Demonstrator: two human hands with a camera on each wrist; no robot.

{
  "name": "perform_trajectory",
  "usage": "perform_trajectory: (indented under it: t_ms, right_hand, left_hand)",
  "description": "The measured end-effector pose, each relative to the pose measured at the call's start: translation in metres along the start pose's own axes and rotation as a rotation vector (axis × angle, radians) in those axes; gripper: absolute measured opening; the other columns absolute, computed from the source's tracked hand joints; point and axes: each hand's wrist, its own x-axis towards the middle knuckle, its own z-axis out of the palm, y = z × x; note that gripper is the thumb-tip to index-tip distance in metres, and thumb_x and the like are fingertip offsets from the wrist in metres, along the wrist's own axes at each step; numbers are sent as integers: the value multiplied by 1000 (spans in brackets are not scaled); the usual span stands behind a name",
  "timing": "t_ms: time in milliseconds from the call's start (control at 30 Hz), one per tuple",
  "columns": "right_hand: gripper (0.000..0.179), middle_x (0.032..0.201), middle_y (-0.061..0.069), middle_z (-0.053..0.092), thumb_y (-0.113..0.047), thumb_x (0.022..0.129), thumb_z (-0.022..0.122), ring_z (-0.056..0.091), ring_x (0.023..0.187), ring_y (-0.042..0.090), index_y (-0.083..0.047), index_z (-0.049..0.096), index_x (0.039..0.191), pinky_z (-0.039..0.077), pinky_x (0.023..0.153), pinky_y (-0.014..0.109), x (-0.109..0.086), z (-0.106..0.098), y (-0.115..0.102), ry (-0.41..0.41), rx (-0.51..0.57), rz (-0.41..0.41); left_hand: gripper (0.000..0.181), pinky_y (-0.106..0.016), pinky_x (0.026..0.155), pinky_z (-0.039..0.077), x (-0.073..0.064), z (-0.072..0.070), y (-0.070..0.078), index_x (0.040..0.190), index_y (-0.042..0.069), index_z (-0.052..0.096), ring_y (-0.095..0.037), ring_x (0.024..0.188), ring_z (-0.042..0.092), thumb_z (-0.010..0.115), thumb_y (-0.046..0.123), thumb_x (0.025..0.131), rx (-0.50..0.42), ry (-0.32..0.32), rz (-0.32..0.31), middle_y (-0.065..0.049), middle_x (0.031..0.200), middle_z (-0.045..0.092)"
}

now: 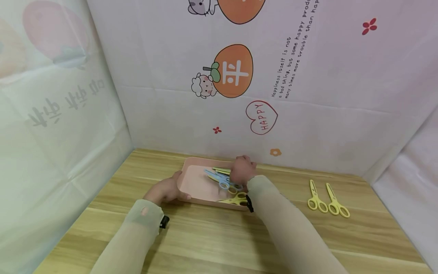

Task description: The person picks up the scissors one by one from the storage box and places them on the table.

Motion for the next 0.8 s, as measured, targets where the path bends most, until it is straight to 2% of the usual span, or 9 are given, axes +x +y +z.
perform_trajectory:
  t_ms: [133, 233, 333, 467, 567, 667, 733, 800]
  right_hand:
    - [26, 141, 17, 51, -11, 84, 56, 32, 134, 46, -13, 59, 58, 30, 95, 68, -2, -7, 20, 23, 57, 29]
    - [27, 121, 14, 60, -16, 83, 61, 48, 112, 41, -14, 54, 56, 39, 85, 62, -3, -12, 37, 36, 111, 51]
    - [26, 96, 9, 58, -18, 81, 66, 52, 91, 31, -12, 55, 58, 45, 76, 50, -3, -16, 56, 31, 176, 51]
    - [14, 95, 9, 64, -16, 80, 66, 55, 90, 28, -7, 73, 73, 48, 78, 44, -5, -21, 82, 13, 254, 27]
    - [15, 98, 9, 66, -15, 79, 67, 57, 89, 27, -6, 77, 85, 48, 77, 43, -9, -25, 99, 17, 317, 54]
    - [9, 78, 4, 58, -14, 78, 67, 50, 71, 22, -6, 68, 73, 44, 65, 37, -13, -28, 116, 32, 384, 110]
    - [19, 66, 0, 46, -13, 77, 66, 41, 63, 20, -10, 55, 63, 38, 60, 35, -17, -29, 126, 41, 407, 162]
    - [28, 64, 2, 37, -14, 78, 65, 37, 63, 24, -12, 43, 60, 37, 60, 39, -20, -32, 133, 41, 384, 221]
  left_hand:
    - [117, -55, 105, 35, 0, 0, 0, 161, 7, 10, -42, 133, 42, 87, 39, 78, -23, 4, 6, -28, 148, 41]
    - [118, -55, 106, 34, 1, 1, -1, 160, 7, 9, -43, 134, 41, 87, 38, 77, -42, 2, 10, -28, 149, 40]
    - [119, -55, 106, 33, 2, 1, -2, 161, 7, 9, -43, 134, 40, 88, 38, 76, -47, 2, 8, -28, 150, 39]
    - [119, -55, 106, 33, 3, 1, -3, 161, 7, 9, -43, 135, 39, 88, 37, 76, -55, 1, 12, -27, 150, 38]
    - [119, -55, 106, 33, 3, 1, -2, 160, 6, 10, -43, 134, 40, 88, 37, 76, -52, 0, 19, -28, 150, 39]
    - [119, -55, 105, 34, 3, 0, -2, 160, 6, 10, -43, 133, 42, 88, 37, 77, -44, -3, 21, -28, 148, 41]
    - [118, -55, 105, 34, 3, 0, -2, 160, 6, 9, -43, 132, 42, 88, 37, 77, -45, -7, 21, -28, 148, 41]
    - [118, -55, 105, 34, 3, 0, -2, 160, 6, 9, -43, 132, 42, 88, 37, 77, -42, -9, 19, -28, 148, 41]
